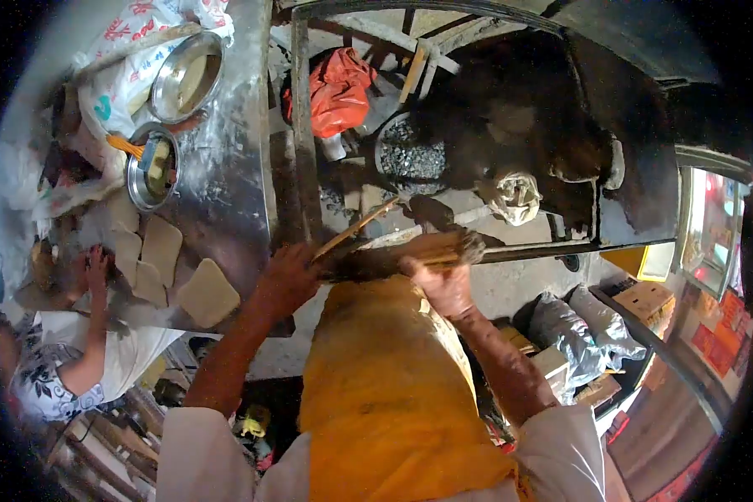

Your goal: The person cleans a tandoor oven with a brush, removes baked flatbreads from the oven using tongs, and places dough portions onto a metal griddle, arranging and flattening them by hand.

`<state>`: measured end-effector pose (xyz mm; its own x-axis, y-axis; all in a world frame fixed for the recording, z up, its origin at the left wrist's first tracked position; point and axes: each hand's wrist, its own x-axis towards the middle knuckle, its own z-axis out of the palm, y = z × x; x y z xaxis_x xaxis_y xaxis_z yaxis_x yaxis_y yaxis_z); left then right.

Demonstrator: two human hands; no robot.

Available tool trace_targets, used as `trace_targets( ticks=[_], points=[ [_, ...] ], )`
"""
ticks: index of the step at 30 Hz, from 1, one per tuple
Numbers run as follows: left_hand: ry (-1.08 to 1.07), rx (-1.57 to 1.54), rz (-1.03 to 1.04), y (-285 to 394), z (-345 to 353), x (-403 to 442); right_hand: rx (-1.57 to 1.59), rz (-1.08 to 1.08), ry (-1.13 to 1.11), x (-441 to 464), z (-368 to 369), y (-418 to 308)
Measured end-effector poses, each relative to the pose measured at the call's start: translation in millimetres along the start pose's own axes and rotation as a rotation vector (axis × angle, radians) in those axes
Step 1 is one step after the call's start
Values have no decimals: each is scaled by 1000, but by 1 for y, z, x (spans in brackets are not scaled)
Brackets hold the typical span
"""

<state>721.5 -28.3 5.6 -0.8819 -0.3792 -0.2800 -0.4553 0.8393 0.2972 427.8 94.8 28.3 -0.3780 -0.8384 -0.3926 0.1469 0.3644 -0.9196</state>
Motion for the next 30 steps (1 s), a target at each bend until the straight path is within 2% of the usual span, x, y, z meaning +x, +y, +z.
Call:
trace_targets(
  ticks=[1, 2, 3, 4, 5, 6, 7, 8, 9, 10, 11, 12, 13, 15, 17, 18, 20, 21, 22, 23, 25, 26, 27, 28, 29, 30],
  points=[
    [-4, 4, -6, 0, -3, -1, -114, -64, 79, 5, 3, -2],
    [45, 2, -22, 2, -5, -4, -9, -84, 54, 2, 3, -10],
    [90, -4, -31, 4, -6, -7, -197, -130, 47, 2, 2, -26],
    [87, -8, -24, 6, -4, -9, -217, -138, 19, -2, 3, -24],
    [-59, -88, -128, 4, 1, -6, -236, -146, -8, -5, 3, -22],
    [-198, -164, -226, 2, 5, -2, -62, -94, -39, -18, 0, 23],
    [-269, -336, -424, 1, 17, -5, 113, -39, -61, -30, -2, 69],
    [-318, -502, -613, -1, 26, -4, -94, -65, -41, -23, -6, 50],
    [-78, -281, -348, 5, 9, -2, -300, -87, -15, -15, -10, 31],
    [141, -59, -92, 11, -10, -2, -173, 18, 32, -18, -23, 9],
    [159, -42, -82, 11, -13, 2, -42, 116, 93, -20, -35, -14],
    [139, -98, -84, 12, -16, 2, -49, 32, 184, -21, -61, 4],
    [116, -158, -86, 11, -19, 4, -203, -70, 286, -19, -97, 19],
    [130, -125, -56, 13, -26, 10, -706, -182, 407, -20, -172, 10],
    [224, -31, 0, 14, -18, 12, -1194, -338, 487, -16, -209, -48],
    [225, -32, 14, 14, -16, 12, -1332, -487, 558, -16, -219, -66],
    [127, -14, 56, 12, -14, 18, -1371, -401, 631, -24, -257, -31],
    [128, -14, 67, 11, -13, 20, -1446, -282, 622, -27, -254, -25],
    [67, -65, 64, 10, -13, 20, -1030, -378, 564, -37, -242, -24],
    [3, -114, 61, 10, -14, 20, -540, -239, 543, -45, -228, -10],
    [-15, -230, 27, 7, -24, 31, -390, -173, 442, -59, -194, -7],
    [-28, -348, -22, 5, -31, 37, -730, -235, 364, -67, -177, -26],
    [9, -293, -41, 2, -44, 45, -648, -125, 420, -68, -162, -39],
    [170, -364, -100, -2, -44, 51, -482, -311, 481, -65, -173, -29],
    [226, -319, -122, -12, -48, 54, -334, -505, 514, -62, -184, -20],
    [292, -271, -179, -22, -50, 61, -446, -456, 638, -55, -194, -31]
  ],
)
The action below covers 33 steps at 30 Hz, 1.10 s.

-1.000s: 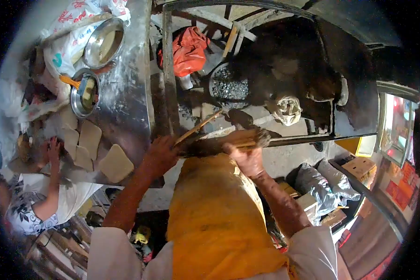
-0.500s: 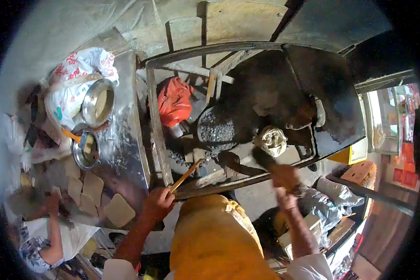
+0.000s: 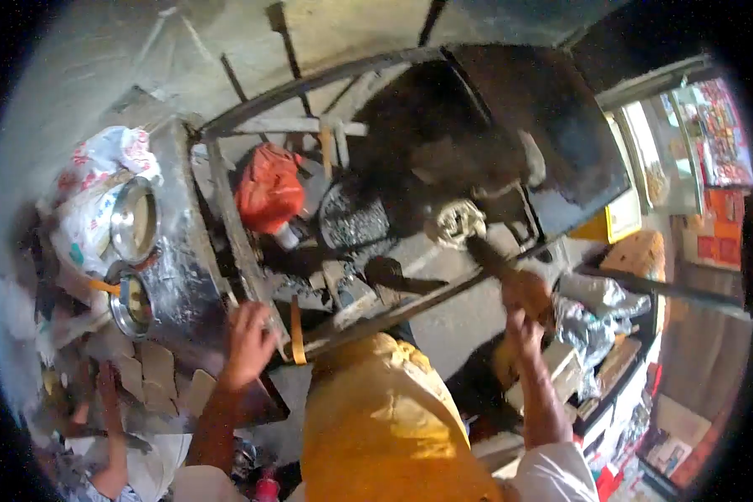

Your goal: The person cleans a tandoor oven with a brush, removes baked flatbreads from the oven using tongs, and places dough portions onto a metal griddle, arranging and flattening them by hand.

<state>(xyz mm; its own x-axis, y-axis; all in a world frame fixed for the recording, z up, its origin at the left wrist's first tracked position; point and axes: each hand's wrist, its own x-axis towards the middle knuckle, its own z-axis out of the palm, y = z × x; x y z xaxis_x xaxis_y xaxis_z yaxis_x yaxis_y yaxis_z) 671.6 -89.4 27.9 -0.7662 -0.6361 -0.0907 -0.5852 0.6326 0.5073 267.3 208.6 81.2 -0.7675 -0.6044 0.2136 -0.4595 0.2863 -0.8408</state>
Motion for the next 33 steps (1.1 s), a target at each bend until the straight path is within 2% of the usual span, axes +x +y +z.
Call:
trace_targets(
  ticks=[1, 2, 3, 5, 6, 8, 9, 12, 15, 17, 20, 22, 24, 25, 26, 27, 28, 29, 31, 32, 33],
  points=[
    [27, 7, 3, -2, -15, 13, -144, 40, 78, 15, -6, -2],
    [107, 33, -14, -19, -12, 18, -657, 53, 101, 31, -15, -7],
    [141, 61, -37, -25, -21, 27, -943, -117, -53, 32, -25, 10],
    [147, 213, -48, -50, -29, 34, -588, 122, -156, 15, -23, 13],
    [158, 262, -98, -65, -29, 34, -643, -238, -159, 2, -14, -3],
    [166, 362, -150, -72, -35, 40, -431, 234, -175, -4, -5, -37],
    [156, 377, -179, -78, -35, 41, -411, 28, -226, 13, -14, -42],
    [187, 394, -210, -96, -26, 43, -914, -361, -109, 64, -42, -15],
    [256, 371, -243, -101, -14, 47, -848, -116, -158, 66, -62, 37],
    [304, 351, -274, -101, -9, 47, -819, -191, -277, 44, -40, 10],
    [347, 330, -294, -95, -10, 52, -426, 64, -348, -7, 17, -41],
    [354, 336, -309, -97, -10, 52, -4, 357, -463, -41, 48, -64],
    [371, 339, -313, -100, -7, 53, 113, 493, -659, -39, 74, -113],
    [361, 320, -336, -102, -4, 54, 157, 422, -649, -33, 76, -121],
    [352, 309, -373, -106, -3, 50, 210, 352, -521, -45, 75, -92],
    [338, 344, -335, -112, -3, 49, 58, 446, -554, -26, 65, -89],
    [365, 369, -298, -113, -3, 48, 113, 531, -435, -33, 48, -61],
    [308, 312, -381, -104, -10, 52, 119, 514, -314, -45, 31, -54],
    [365, 321, -420, -105, -4, 57, -352, 48, -446, -31, 46, -50],
    [399, 310, -423, -101, -2, 61, -299, 130, -512, -43, 55, -58],
    [408, 326, -446, -101, 1, 65, -121, 82, -608, -46, 69, -70]
  ],
)
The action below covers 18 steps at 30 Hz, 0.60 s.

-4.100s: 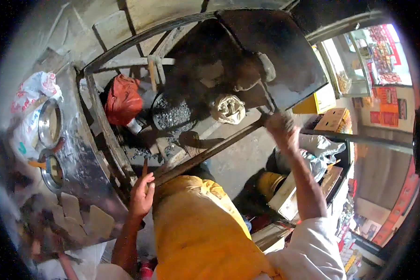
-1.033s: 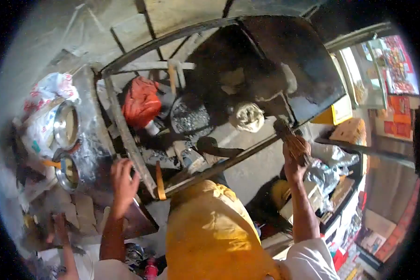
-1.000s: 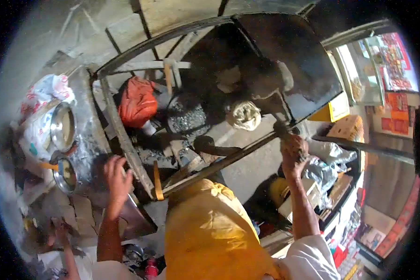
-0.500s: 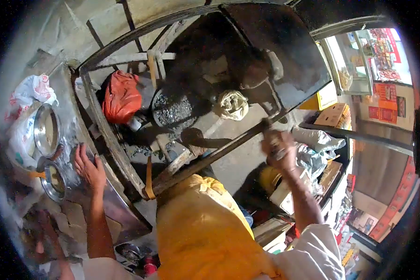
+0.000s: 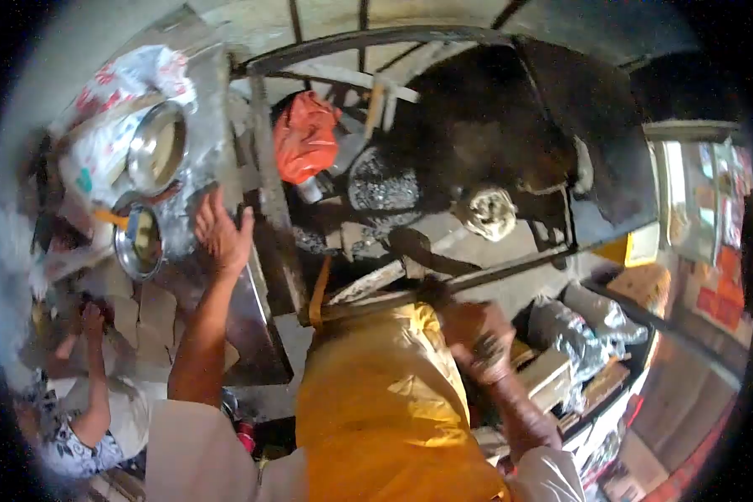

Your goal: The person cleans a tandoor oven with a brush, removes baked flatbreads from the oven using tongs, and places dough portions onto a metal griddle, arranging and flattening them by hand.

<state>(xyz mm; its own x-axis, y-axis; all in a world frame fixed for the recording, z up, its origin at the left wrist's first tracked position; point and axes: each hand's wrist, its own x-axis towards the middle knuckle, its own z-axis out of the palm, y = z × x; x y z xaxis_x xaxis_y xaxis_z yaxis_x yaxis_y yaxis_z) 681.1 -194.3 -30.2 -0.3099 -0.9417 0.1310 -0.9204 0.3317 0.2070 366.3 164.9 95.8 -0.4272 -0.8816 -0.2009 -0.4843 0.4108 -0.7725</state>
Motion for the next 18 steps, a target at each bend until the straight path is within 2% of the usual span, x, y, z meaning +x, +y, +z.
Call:
trace_targets(
  ticks=[1, 4, 7, 8, 10, 11, 13, 14, 16, 18],
  points=[
    [16, 17, -20, 1, 4, 3, 159, -87, -111, 4, 13, -14],
    [61, 27, -51, 6, 8, 12, 34, -319, -217, 47, 53, -37],
    [80, 64, -71, 11, 7, 20, 337, -146, -278, 98, 68, -45],
    [101, 100, -58, 11, 8, 20, 464, -65, -386, 111, 78, -43],
    [118, 82, -73, 1, 20, 20, 228, -579, -355, 154, 106, -52],
    [136, 55, -61, -5, 26, 20, 47, -1047, -218, 179, 130, -41],
    [169, 55, -43, -9, 32, 21, 31, -737, -540, 220, 156, -29],
    [154, 78, -59, -6, 28, 21, 34, -744, -553, 249, 163, -30],
    [140, 98, -87, 0, 22, 21, 482, -536, -444, 319, 175, -36],
    [147, 127, -76, 2, 19, 22, 587, -438, -307, 380, 170, -55]
  ],
)
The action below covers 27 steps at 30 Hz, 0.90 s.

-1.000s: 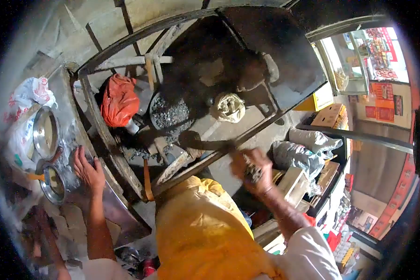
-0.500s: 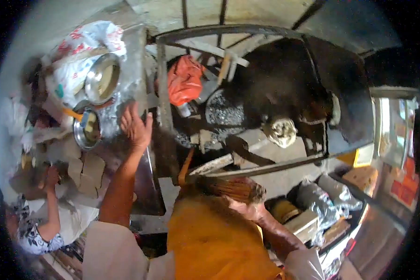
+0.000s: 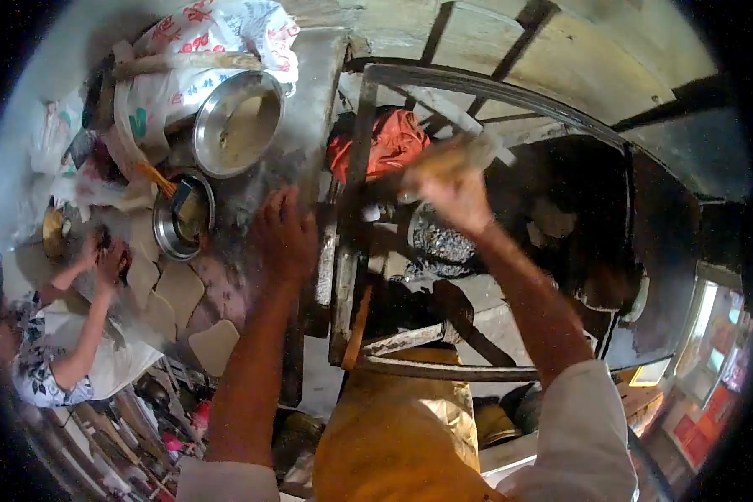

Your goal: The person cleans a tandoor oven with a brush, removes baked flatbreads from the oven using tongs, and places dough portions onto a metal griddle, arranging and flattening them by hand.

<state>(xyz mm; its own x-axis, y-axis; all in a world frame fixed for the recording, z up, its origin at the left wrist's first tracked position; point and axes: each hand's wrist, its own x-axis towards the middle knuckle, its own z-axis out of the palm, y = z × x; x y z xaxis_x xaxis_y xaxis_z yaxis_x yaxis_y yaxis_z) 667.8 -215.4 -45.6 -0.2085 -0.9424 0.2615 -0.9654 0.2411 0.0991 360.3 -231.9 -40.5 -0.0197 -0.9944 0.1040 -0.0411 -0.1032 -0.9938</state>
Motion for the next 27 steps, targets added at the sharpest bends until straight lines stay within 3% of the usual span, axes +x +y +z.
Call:
trace_targets(
  ticks=[3, 5, 10, 12, 14, 16, 17, 21, 24, 27],
  points=[
    [-12, -63, 13, 3, -11, 5, -449, -141, 171, 79, -22, 4],
    [-13, -85, -13, 1, -7, 3, -282, -164, 261, 87, -30, -4],
    [-13, -132, -22, 4, -3, 2, 11, -100, 196, -29, 1, 23],
    [-27, -77, -30, 11, -5, 5, -275, -62, 40, -62, 11, -17],
    [-44, -47, -12, 10, -11, 2, -308, 83, 40, -74, -12, -11],
    [-44, -114, -50, -2, 5, -2, 167, 161, 325, -75, -74, -48],
    [-40, -125, -36, -2, 5, -4, 140, 124, 448, -76, -111, -43],
    [-99, -103, -30, 21, -21, 11, -516, -162, 773, -61, -292, -9],
    [-93, -86, 9, 12, -8, 8, -812, -256, 857, -41, -362, -20],
    [-54, -94, 67, 0, 1, 4, -895, 37, 1056, -30, -391, 7]
  ],
)
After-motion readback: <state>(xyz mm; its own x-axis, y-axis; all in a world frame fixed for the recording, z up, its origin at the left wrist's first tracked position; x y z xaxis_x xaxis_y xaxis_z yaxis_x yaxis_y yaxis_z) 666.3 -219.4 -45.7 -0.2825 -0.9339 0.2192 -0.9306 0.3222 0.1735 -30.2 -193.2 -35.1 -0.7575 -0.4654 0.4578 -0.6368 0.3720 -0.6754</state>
